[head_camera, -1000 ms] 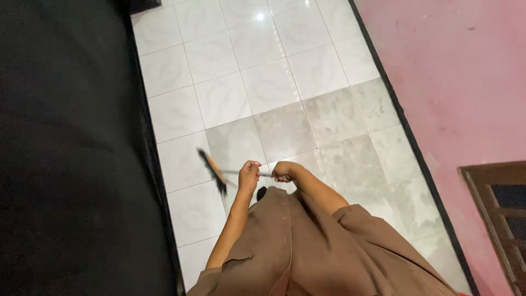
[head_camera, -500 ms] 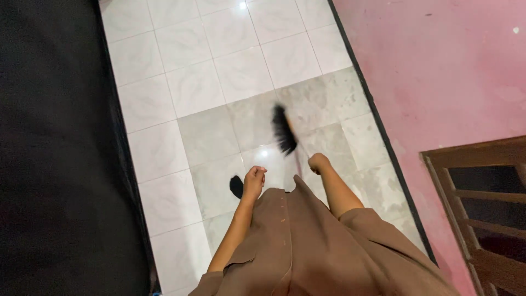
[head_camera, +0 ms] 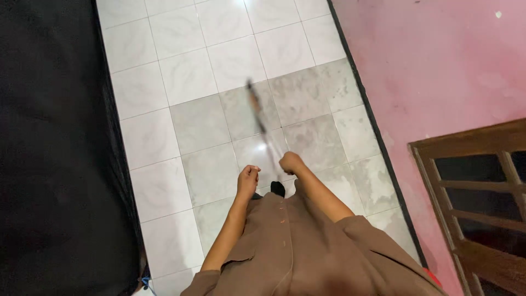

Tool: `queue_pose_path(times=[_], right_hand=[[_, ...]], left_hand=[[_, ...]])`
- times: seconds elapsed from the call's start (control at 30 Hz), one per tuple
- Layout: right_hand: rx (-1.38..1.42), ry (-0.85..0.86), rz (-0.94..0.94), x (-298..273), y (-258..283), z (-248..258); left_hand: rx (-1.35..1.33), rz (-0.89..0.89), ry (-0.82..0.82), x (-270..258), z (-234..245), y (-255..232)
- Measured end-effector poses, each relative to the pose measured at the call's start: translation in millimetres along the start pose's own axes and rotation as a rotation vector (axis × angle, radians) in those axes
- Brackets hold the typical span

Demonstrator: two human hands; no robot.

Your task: The person sweeps the tiled floor using a broom and then uses a dustpan to collect the debris.

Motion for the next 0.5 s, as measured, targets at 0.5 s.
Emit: queue_pose_path(times=[0.5], right_hand=[[-0.139,0.295,-0.1,-72,-52,-50]], left_hand=[[-0.047,-0.032,-0.003,-72,38,19]])
Point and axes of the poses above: each hand's wrist, its own x-axis towards the middle knuckle, its own z-axis out of the back of the hand, y = z × x, the point moved 5 cm from there along x, towards the middle knuckle, and after that the axes turned 3 degrees about z, right-handed, at the moved point
